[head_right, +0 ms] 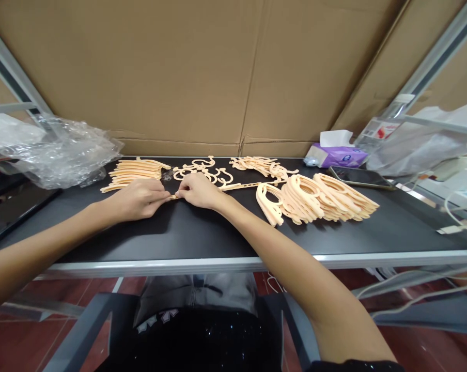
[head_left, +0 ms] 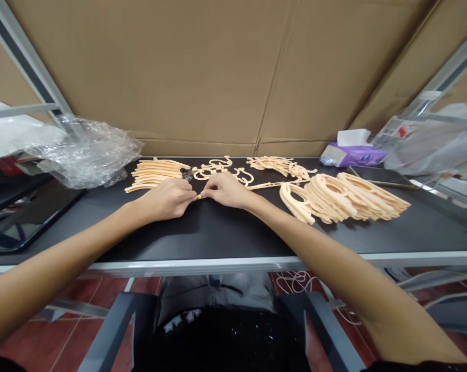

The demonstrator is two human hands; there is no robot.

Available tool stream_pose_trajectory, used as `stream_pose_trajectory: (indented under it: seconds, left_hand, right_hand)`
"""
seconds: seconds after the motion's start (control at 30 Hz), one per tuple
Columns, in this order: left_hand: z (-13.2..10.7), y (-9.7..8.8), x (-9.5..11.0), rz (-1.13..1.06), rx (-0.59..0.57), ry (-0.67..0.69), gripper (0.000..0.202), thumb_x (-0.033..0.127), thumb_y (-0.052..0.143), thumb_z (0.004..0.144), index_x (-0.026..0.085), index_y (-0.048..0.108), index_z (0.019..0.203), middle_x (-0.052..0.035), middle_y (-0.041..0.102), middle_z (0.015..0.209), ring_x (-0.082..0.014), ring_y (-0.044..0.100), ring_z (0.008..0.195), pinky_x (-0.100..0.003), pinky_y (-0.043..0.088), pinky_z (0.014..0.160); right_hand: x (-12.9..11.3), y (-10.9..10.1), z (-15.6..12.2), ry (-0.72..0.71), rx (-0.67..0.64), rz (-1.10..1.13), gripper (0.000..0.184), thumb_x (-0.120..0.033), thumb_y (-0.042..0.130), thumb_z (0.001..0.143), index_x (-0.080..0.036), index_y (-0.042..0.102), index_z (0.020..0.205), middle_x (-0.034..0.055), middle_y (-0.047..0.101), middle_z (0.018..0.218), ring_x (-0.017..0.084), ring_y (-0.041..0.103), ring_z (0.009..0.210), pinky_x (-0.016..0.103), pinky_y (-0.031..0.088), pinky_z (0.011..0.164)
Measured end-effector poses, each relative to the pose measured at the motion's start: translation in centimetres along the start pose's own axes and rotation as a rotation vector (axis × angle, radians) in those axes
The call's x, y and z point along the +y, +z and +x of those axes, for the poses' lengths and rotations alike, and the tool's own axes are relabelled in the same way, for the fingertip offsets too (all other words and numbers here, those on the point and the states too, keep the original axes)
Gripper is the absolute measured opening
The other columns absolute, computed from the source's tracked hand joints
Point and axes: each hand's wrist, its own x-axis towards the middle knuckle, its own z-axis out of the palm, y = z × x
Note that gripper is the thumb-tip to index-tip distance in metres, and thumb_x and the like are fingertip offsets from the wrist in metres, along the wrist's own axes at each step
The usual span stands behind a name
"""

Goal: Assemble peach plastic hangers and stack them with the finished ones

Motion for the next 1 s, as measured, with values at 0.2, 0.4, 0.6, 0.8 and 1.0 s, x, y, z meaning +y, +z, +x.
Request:
stream_pose_trajectory:
  seconds: [0.2,0.4,0.6,0.8,1.0]
  left_hand:
    - [0.4,-0.1,0.0,-0.035,-0.068,-0.078,0.037,0.018,0.047,0.095,0.016,0.066,0.064,-0.0052,0.061,0.062,-0.0149,0.051,0.058,-0.030,0.033,0.060]
    - [1.2,-0.6,-0.3,-0.132,-0.171,-0.165,0.030,0.017,0.050,0.087,0.017,0.065,0.061,-0.0043,0.064,0.060,-0.0143,0.052,0.055,-0.027,0.033,0.058]
    - [2.4,-1.4,-0.8,-0.253,-0.307,-0.231,0.026,0.014,0.050,0.076,0.017,0.064,0.054,-0.0009,0.060,0.050,-0.0111,0.041,0.044,-0.026,0.029,0.052]
    - [2.4,-1.7,-0.3,-0.120,-0.354,-0.218,0.025,0.012,0.049,0.076,0.017,0.068,0.061,-0.0048,0.067,0.061,-0.0146,0.052,0.052,-0.027,0.036,0.056]
    - [2.0,-1.5,1.4,0.162,-0.400,-0.169,0.026,0.006,0.047,0.077,0.012,0.072,0.072,-0.0135,0.071,0.075,-0.0225,0.065,0.071,-0.031,0.046,0.067]
  right_hand:
    - [-0.1,0.0,0.0,-0.003,-0.002,-0.024,0.014,-0.010,0.068,0.084,-0.013,0.081,0.079,0.0040,0.073,0.077,0.012,0.058,0.073,0.024,0.039,0.070]
    - [-0.1,0.0,0.0,-0.017,0.003,-0.024,0.015,-0.010,0.068,0.084,-0.015,0.081,0.077,0.0034,0.073,0.077,0.012,0.057,0.072,0.024,0.037,0.070]
    - [0.0,0.2,0.1,-0.026,0.002,-0.011,0.015,-0.011,0.068,0.084,-0.015,0.080,0.076,0.0024,0.072,0.075,0.011,0.056,0.070,0.024,0.036,0.068]
    - [0.0,0.2,0.2,-0.020,-0.016,-0.009,0.015,-0.012,0.067,0.085,-0.013,0.081,0.080,0.0044,0.073,0.077,0.012,0.058,0.071,0.025,0.038,0.068]
    - [-0.2,0.2,0.3,-0.020,-0.026,-0.013,0.016,-0.011,0.066,0.086,-0.013,0.080,0.078,0.0042,0.072,0.076,0.012,0.058,0.072,0.024,0.039,0.070]
